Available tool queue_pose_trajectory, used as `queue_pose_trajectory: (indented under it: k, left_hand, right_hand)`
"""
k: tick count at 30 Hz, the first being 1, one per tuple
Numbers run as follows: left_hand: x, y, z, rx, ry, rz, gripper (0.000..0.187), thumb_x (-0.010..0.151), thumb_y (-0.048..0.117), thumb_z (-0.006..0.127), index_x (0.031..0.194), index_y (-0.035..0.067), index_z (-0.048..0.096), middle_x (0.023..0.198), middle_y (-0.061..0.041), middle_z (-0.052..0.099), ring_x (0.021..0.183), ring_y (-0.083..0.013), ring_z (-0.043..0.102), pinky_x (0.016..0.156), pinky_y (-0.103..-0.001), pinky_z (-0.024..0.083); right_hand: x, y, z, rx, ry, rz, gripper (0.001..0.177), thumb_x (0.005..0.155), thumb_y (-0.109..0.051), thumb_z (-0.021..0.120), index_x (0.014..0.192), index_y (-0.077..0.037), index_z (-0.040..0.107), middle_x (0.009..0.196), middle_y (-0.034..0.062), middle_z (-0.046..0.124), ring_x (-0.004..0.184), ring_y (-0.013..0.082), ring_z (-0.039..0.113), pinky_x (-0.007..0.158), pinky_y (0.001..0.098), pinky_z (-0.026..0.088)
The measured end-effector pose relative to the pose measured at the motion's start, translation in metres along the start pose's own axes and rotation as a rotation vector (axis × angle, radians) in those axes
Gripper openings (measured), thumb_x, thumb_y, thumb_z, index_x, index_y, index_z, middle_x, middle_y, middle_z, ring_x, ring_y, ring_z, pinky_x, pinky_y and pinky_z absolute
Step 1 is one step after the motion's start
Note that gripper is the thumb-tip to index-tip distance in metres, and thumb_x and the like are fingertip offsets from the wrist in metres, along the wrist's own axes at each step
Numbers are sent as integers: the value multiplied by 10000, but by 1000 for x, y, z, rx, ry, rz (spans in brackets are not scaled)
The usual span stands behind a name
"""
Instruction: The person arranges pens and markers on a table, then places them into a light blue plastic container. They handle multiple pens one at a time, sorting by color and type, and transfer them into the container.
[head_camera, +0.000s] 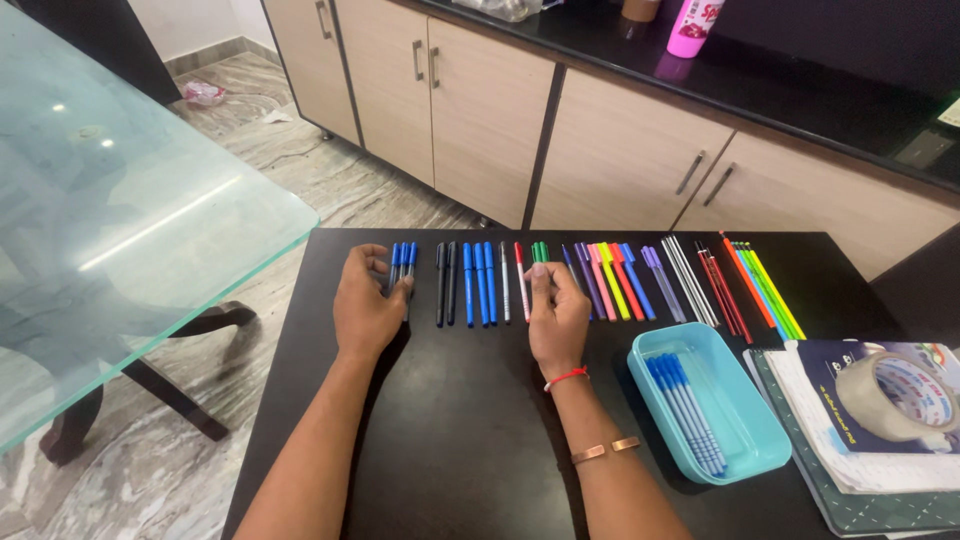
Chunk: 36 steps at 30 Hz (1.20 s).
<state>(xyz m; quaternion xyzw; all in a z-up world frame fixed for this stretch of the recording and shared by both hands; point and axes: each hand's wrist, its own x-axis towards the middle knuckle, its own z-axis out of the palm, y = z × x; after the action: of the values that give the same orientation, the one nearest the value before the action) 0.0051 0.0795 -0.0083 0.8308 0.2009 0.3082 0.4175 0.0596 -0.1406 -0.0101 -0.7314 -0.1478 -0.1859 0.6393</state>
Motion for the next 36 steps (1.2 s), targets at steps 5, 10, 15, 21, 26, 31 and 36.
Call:
queue_pose_trajectory:
  k: [5, 10, 15, 21, 26, 31, 36]
  left_hand:
    - [0, 4, -2, 21, -19, -21, 503, 778, 148, 836, 1209, 94, 582, 1012, -54, 665, 831, -237, 651, 745, -398, 525]
    - [-1, 8, -4, 34, -21, -13, 482, 785, 141, 831, 1199, 90, 589, 1017, -61, 680, 857, -252, 660, 760, -412, 522]
    - [-1, 11, -6, 26, -24, -10, 454, 787, 140, 823, 1177, 87, 596, 1001, -58, 689, 842, -258, 669, 759, -413, 521]
    - [-1, 14, -8, 62, -27, 10, 435, 783, 138, 825, 1158, 91, 609, 962, -59, 700, 859, -268, 672, 759, -430, 509]
    - [-1, 13, -7, 53, -30, 5, 425, 786, 137, 821, 1150, 90, 607, 972, -58, 687, 862, -268, 671, 754, -431, 510]
    - [-1, 11, -7, 34, -3, 13, 407, 778, 111, 819, 1131, 91, 617, 977, -53, 661, 833, -243, 644, 738, -409, 514]
    - [0, 10, -6, -13, 4, -33, 377, 796, 97, 804, 1128, 98, 624, 999, -41, 643, 778, -210, 616, 714, -384, 516]
  right_hand:
    - [-1, 1, 0, -4, -2, -9, 344, 1070, -319, 565, 888, -42, 653, 576, -58, 476, 536, 17, 375, 491, 245, 279]
    - [0, 2, 0, -4, -9, -17, 342, 1072, -317, 564, 891, -41, 655, 581, -62, 465, 542, 19, 363, 494, 245, 270]
    - [-1, 0, -1, -6, -11, -14, 342, 1073, -322, 564, 901, -44, 665, 592, -63, 462, 550, 18, 366, 500, 244, 276]
    - [-1, -1, -1, -27, -5, -28, 344, 1075, -333, 566, 914, -48, 674, 595, -58, 471, 558, 19, 373, 509, 242, 282]
    - [-1, 1, -1, -34, -4, 2, 338, 1065, -331, 566, 912, -51, 676, 577, -53, 485, 542, 17, 383, 502, 237, 283]
    - [-1, 1, -1, 6, -15, -15, 323, 1061, -317, 566, 919, -45, 669, 595, -72, 502, 551, 7, 399, 505, 227, 289]
    - [-1, 1, -2, -6, -12, -14, 325, 1070, -312, 576, 915, -43, 670, 599, -75, 465, 563, 11, 358, 518, 236, 259]
